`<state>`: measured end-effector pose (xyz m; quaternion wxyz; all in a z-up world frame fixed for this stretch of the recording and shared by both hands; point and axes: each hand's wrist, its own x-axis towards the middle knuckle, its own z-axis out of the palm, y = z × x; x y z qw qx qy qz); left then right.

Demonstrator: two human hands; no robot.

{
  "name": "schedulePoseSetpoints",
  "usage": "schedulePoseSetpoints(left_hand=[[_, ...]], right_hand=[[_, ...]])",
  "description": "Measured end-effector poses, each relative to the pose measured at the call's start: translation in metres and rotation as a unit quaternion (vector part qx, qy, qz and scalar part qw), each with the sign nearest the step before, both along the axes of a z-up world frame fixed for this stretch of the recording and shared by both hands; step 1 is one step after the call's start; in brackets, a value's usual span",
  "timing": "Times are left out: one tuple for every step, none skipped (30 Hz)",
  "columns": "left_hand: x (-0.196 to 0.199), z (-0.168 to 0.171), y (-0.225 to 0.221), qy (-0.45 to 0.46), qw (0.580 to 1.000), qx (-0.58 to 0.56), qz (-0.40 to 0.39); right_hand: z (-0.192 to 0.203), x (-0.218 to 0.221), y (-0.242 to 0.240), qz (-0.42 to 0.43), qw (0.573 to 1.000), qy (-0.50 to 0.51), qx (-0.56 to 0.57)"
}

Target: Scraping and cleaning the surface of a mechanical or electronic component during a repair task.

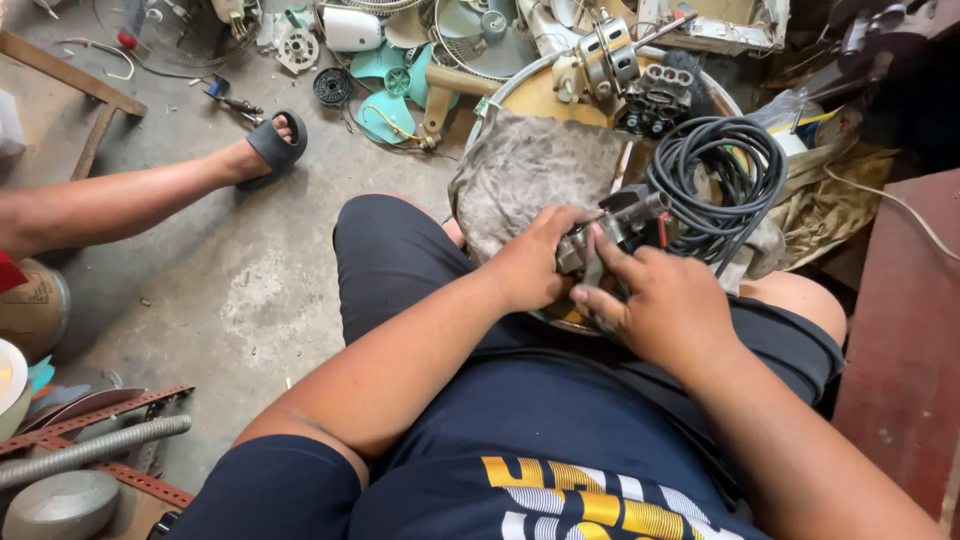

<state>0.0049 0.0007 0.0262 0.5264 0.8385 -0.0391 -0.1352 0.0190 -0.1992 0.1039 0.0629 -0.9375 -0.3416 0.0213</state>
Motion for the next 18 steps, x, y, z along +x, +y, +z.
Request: schedulePoseSetpoints(left_hand=[[0.0,-0.006,-0.001,0.001,1.0,-0.001,0.004],[-0.002,-0.007,-0.003,0.005,1.0,-0.005,0.002],[-0.005,-0.008,-0.004,0.002,1.0,-0.005,0.001],[0.001,-0.006,0.002,-0.008,1.0,0.0,0.005],[0.0,-0.005,0.002,-0.013,1.0,0.002,0.008],[-0.001,-0.004,0.0,-0.011,1.0,-0.002,0.012],[-0.003,-0.003,-0.002,-0.01,1.0,-0.006,0.016],[-0.002,-0.001,0.0,-0.006,1.0,-0.007,0.014],[-0.001,0.0,0.0,-0.018,1.0,-0.01,0.013],[0.0,0.001,-0.001,-0.028,0.999,-0.015,0.009],[-0.005,-0.007,-0.005,-0.022,1.0,-0.019,0.006],[-0.001,-0.012,-0.004,-0.003,1.0,0.006,0.007],[0.003,-0.017,-0.002,0.017,0.999,0.03,0.008],[0.003,-0.009,-0.003,0.014,0.999,0.031,0.009],[0.002,-0.002,-0.003,0.012,1.0,0.021,0.013],[-0.002,0.005,-0.004,0.015,1.0,0.009,0.017],[-0.003,0.001,-0.004,0.018,1.0,0.008,0.019],[-0.002,-0.003,-0.004,0.019,1.0,0.007,0.021]], right_hand=[[0.0,0.003,-0.001,-0.007,0.999,-0.003,-0.038],[-0.001,-0.002,0.0,-0.009,0.999,0.001,-0.041],[-0.001,-0.007,0.001,-0.017,0.999,0.025,-0.044],[0.0,-0.003,0.008,-0.02,0.998,0.041,-0.041],[-0.004,-0.007,0.004,-0.017,0.998,0.037,-0.039],[-0.008,-0.012,-0.001,-0.011,1.0,0.003,-0.029],[-0.013,-0.017,-0.006,-0.005,0.999,-0.032,-0.019],[-0.018,-0.011,-0.005,-0.007,0.999,-0.028,-0.02],[-0.024,-0.005,-0.005,-0.014,0.998,-0.058,-0.019],[-0.029,-0.001,-0.007,-0.023,0.996,-0.086,-0.021],[-0.038,-0.001,-0.01,-0.027,0.996,-0.081,-0.025],[-0.047,0.007,-0.009,-0.044,0.998,-0.038,0.02],[-0.054,0.016,-0.007,-0.061,0.996,0.004,0.066],[-0.055,0.015,-0.011,-0.06,0.996,0.002,0.067],[-0.057,0.014,-0.014,-0.067,0.994,0.031,0.077],[-0.058,0.011,-0.018,-0.074,0.992,0.066,0.084],[-0.054,0.007,-0.02,-0.073,0.992,0.069,0.082],[-0.05,0.008,-0.023,-0.069,0.993,0.08,0.056]])
